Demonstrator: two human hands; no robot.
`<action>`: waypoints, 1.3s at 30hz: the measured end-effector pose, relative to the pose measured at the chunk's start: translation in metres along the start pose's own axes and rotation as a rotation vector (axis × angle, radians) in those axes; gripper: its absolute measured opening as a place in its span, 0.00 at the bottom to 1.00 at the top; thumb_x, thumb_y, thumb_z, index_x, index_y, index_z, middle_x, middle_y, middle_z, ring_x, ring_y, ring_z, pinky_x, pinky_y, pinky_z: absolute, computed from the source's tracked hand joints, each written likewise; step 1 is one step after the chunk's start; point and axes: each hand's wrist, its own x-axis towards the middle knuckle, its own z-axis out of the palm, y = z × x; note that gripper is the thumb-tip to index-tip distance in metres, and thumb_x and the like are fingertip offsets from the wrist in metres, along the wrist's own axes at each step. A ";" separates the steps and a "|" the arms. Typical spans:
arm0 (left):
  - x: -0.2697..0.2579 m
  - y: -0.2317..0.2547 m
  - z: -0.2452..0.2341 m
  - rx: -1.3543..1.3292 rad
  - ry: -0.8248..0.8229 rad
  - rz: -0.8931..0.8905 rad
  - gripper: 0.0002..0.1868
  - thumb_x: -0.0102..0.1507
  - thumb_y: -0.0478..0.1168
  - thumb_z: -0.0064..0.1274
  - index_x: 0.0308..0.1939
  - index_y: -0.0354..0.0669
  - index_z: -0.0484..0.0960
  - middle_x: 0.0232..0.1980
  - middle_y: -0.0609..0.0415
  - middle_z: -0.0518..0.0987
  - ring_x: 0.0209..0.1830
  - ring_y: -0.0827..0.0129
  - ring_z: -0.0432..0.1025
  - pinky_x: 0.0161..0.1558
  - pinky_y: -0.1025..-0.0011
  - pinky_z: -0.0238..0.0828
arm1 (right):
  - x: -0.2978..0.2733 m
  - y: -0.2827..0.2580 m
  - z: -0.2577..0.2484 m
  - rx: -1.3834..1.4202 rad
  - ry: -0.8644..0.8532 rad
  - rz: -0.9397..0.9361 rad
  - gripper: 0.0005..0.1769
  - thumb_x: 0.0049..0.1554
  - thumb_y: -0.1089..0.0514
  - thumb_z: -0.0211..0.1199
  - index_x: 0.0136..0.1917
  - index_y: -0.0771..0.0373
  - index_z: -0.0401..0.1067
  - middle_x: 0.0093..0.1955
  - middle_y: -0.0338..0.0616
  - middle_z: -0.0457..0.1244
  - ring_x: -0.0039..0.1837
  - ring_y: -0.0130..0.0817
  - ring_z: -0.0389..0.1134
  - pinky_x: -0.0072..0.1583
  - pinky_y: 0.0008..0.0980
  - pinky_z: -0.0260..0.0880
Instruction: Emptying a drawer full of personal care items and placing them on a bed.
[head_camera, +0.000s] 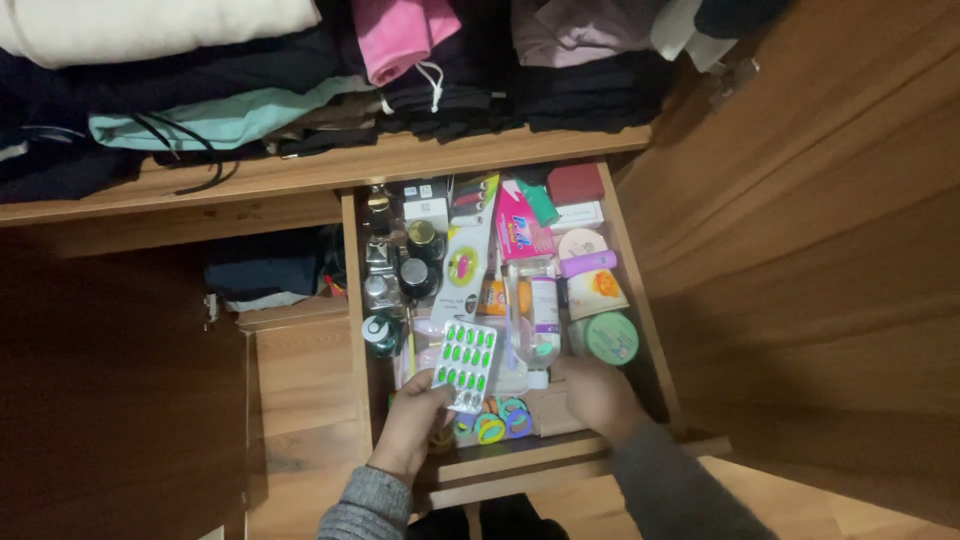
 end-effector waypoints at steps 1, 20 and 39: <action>0.003 -0.003 -0.001 0.001 -0.002 -0.001 0.10 0.61 0.27 0.51 0.40 0.43 0.85 0.36 0.54 0.81 0.32 0.70 0.70 0.32 0.76 0.65 | 0.008 -0.026 -0.016 -0.001 0.000 0.002 0.27 0.51 0.68 0.64 0.64 0.54 0.75 0.58 0.41 0.69 0.63 0.38 0.70 0.63 0.38 0.70; 0.017 -0.003 0.003 0.009 -0.062 0.004 0.20 0.56 0.20 0.52 0.49 0.38 0.82 0.35 0.46 0.81 0.30 0.63 0.72 0.35 0.71 0.70 | 0.053 -0.133 -0.097 -0.162 -0.818 0.512 0.40 0.42 0.60 0.69 0.66 0.52 0.58 0.69 0.44 0.56 0.67 0.40 0.63 0.58 0.38 0.70; 0.018 0.001 0.005 -0.003 -0.051 -0.021 0.21 0.56 0.20 0.52 0.52 0.38 0.83 0.45 0.46 0.85 0.41 0.60 0.77 0.42 0.69 0.75 | 0.050 -0.129 -0.085 -0.380 -0.816 0.448 0.52 0.42 0.62 0.76 0.75 0.51 0.55 0.82 0.42 0.44 0.70 0.44 0.62 0.65 0.39 0.69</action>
